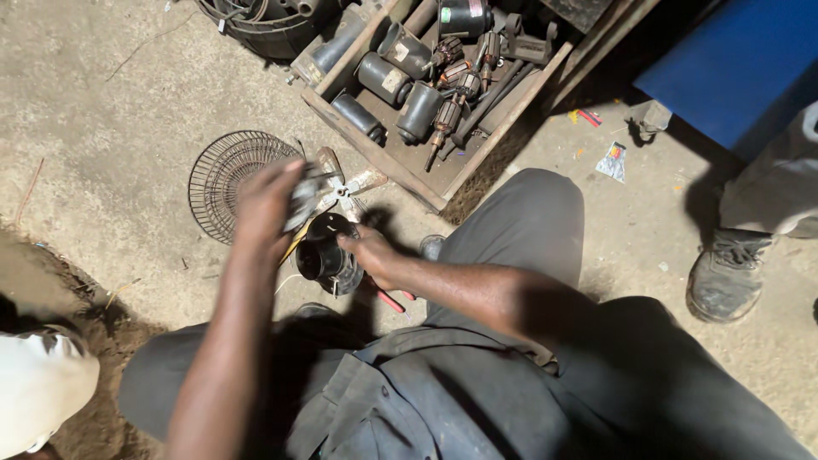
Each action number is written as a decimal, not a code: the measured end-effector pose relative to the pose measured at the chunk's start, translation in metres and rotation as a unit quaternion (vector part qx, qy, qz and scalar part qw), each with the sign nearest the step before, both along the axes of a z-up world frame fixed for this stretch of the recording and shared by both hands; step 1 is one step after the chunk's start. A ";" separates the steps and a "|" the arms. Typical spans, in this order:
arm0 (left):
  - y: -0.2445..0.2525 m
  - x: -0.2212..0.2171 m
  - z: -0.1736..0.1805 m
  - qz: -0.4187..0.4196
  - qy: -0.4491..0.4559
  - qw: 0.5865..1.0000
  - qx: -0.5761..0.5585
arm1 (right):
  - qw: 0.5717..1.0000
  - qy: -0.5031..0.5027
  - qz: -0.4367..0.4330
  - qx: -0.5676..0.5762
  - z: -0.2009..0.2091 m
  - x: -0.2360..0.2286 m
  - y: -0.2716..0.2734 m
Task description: The person disassembles a fan motor housing, removes the internal rotor, and replaces the capacitor with a new one from a nearby crate. The person then reassembles the motor housing and secures the components.
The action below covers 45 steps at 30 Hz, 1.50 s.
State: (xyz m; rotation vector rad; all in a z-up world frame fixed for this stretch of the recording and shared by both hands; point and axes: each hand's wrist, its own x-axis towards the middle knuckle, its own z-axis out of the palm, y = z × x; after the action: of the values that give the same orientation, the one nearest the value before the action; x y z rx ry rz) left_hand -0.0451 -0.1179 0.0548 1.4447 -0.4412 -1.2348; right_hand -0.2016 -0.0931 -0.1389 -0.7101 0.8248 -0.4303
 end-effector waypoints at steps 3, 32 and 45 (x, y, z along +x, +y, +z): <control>-0.057 -0.049 0.003 -0.105 -0.022 0.993 0.040 | 0.991 0.124 0.042 -0.024 -0.008 0.005 -0.002; 0.096 -0.002 -0.019 -0.148 -0.390 0.909 0.008 | 0.983 -0.175 -0.025 0.041 0.062 -0.012 -0.026; 0.074 0.015 -0.017 -0.097 -0.372 0.923 0.029 | 0.981 -0.131 -0.090 0.114 0.027 -0.026 -0.055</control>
State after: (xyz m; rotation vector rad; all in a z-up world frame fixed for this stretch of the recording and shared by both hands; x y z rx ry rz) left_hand -0.0297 -0.0438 0.0382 1.9373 -1.0866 -0.8059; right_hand -0.2275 -0.1478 -0.1117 -0.3579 0.6758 -0.5684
